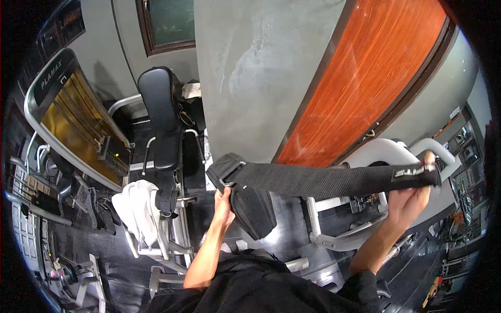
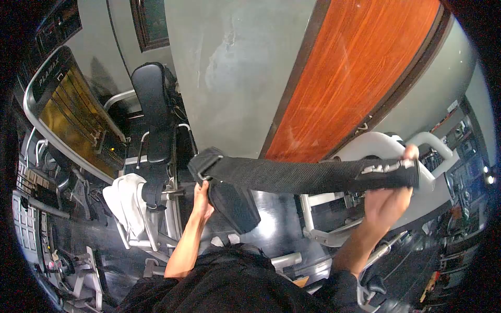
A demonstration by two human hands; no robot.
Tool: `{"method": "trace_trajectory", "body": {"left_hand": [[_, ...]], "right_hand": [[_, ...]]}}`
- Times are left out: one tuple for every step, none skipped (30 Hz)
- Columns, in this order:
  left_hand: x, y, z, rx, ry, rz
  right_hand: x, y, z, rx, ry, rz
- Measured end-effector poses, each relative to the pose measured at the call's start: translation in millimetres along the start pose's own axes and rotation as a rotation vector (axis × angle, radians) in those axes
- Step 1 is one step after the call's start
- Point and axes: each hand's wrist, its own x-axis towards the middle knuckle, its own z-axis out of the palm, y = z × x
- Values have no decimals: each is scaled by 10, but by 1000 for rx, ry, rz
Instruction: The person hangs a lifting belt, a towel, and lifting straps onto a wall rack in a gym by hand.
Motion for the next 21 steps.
{"method": "trace_trajectory", "body": {"left_hand": [[-4, 41, 28, -30, -2, 32], [16, 67, 8, 16, 14, 62], [48, 78, -10, -33, 52, 66], [1, 170, 129, -36, 110, 112], [-57, 270, 269, -38, 167, 160], [-54, 293, 265, -54, 169, 193], [-48, 322, 255, -22, 169, 270], [-57, 340, 257, -60, 208, 288], [-116, 417, 334, -98, 247, 306], [-187, 502, 416, -120, 268, 325], [-224, 595, 465, -82, 279, 342], [-259, 654, 496, -105, 333, 338], [-273, 693, 503, -127, 386, 333], [-239, 709, 421, -165, 386, 334], [-224, 770, 406, -170, 339, 331], [-241, 819, 400, -218, 320, 294], [-264, 870, 403, -264, 301, 255], [-268, 920, 402, -274, 276, 250], [-267, 975, 413, -321, 272, 233], [-290, 1019, 428, -367, 207, 208], [-317, 1063, 462, -414, 144, 184]], "right_hand": [[-72, -14, -142, 18, 53, -15], [-98, -117, -279, 191, -115, 49], [-126, -146, -347, 195, -275, 46], [-168, -168, -451, 206, -349, 59], [-243, -167, -550, 217, -423, 72], [-378, -149, -634, 158, -328, 45], [-504, -123, -675, 100, -233, 20], [-626, -50, -682, -240, 117, -40], [-692, -80, -803, -263, -24, 50], [-788, -126, -959, -373, -50, 151], [-892, -140, -1089, -483, -76, 254], [-985, -73, -1163, -564, -58, 261], [-1044, -15, -1167, -644, -39, 268], [-1130, 24, -1142, -629, 13, 365], [-1174, 59, -1139, -641, 11, 420], [-1203, 154, -1128, -608, 2, 437], [-1216, 234, -1109, -574, -4, 453], [-1205, 242, -1078, -576, -27, 525], [-1206, 312, -1163, -595, -91, 585], [-1192, 406, -1157, -583, -95, 628], [-1185, 508, -1161, -569, -102, 672]]}}
